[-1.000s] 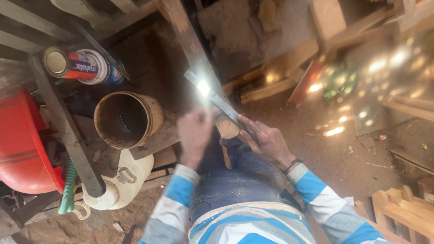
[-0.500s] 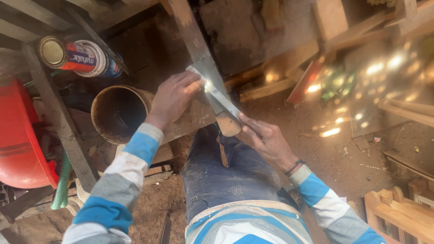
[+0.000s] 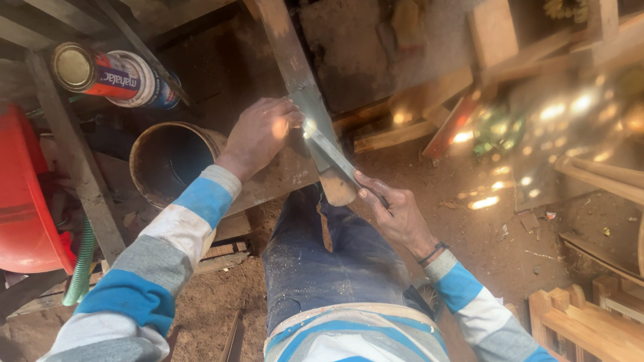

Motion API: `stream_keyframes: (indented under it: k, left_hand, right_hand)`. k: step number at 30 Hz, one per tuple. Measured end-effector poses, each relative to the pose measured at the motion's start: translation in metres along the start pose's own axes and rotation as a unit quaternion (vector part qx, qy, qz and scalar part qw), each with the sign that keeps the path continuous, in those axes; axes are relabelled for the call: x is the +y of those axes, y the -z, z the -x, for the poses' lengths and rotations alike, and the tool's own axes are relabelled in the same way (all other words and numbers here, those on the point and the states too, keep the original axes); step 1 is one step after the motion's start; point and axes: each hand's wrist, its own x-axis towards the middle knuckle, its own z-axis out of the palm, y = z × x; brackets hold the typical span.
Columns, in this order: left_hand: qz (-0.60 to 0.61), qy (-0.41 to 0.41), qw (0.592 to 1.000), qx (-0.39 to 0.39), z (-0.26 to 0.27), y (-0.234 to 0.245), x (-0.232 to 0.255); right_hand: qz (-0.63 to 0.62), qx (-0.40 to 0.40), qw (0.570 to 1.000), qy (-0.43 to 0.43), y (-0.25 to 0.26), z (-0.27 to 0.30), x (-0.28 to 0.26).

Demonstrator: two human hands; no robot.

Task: The person rubs a metal file against the edge of a long metal strip while supporting it on a wooden beam, then dips the metal strip into a container of dark liquid.

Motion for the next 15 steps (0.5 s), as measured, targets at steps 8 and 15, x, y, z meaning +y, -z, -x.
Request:
stream_keyframes:
  k: [8,15]
  left_hand:
    - [0.040,0.016,0.999,-0.005,0.016,0.001,0.068]
    - [0.010,0.138,0.990,0.006,0.002,-0.004,0.039]
  right_hand:
    - [0.068,0.001,0.997,0.025,0.010,0.055,0.024]
    - [0.077,-0.051,0.985,-0.145,0.006,0.002,-0.012]
